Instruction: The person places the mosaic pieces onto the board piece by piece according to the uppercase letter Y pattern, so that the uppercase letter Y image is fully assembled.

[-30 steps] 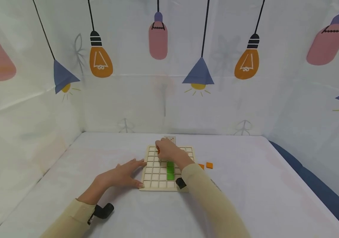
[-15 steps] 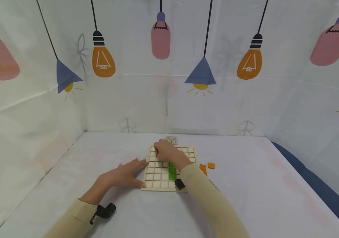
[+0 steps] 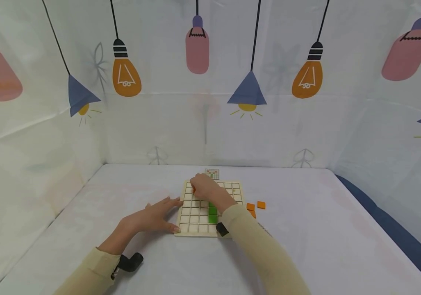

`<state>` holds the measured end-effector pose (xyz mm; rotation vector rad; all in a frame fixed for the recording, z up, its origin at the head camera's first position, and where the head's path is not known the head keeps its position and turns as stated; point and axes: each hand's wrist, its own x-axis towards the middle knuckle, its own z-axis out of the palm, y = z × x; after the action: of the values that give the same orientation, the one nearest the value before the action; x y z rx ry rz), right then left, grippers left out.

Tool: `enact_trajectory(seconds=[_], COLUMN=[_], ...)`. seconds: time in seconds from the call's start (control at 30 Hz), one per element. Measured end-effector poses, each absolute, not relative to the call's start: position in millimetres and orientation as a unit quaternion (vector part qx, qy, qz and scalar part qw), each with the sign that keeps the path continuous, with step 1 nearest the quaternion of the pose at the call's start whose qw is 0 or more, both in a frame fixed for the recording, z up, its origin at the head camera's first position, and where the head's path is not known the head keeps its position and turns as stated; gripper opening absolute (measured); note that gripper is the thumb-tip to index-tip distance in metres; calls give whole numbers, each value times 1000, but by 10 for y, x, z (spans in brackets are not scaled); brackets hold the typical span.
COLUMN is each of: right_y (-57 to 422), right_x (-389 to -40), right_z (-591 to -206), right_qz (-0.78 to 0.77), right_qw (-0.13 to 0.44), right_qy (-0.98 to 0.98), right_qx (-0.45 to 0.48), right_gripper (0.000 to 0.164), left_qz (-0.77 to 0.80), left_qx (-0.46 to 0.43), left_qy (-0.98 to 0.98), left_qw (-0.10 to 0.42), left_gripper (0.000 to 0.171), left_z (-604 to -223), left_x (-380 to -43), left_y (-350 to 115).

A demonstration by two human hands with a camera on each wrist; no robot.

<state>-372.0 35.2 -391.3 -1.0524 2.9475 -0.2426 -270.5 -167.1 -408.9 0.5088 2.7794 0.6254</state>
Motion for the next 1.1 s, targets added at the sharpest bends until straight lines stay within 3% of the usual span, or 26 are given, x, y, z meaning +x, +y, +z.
enact_trajectory(seconds=[0.27,0.47,1.1], right_y=[378,372,488], right_x=[-3695,-3608,-3514], right_z=[-3882,-3771,-3725], right_qz=[-53,-23,-39], right_qw=[-4,31,99], right_qy=[943,940,935], right_qx=[-328,-340,-340], right_gripper=[13,7,34], left_qz=[213,211,216], left_qx=[184,181,185], left_qy=[952,953,951], left_qw=[123,121,117], left_gripper=[89,89,90], left_z=[-4101,-4116,-4110], left_x=[-2744,-2751,-2725], left_y=[-1645,-1641,-1668])
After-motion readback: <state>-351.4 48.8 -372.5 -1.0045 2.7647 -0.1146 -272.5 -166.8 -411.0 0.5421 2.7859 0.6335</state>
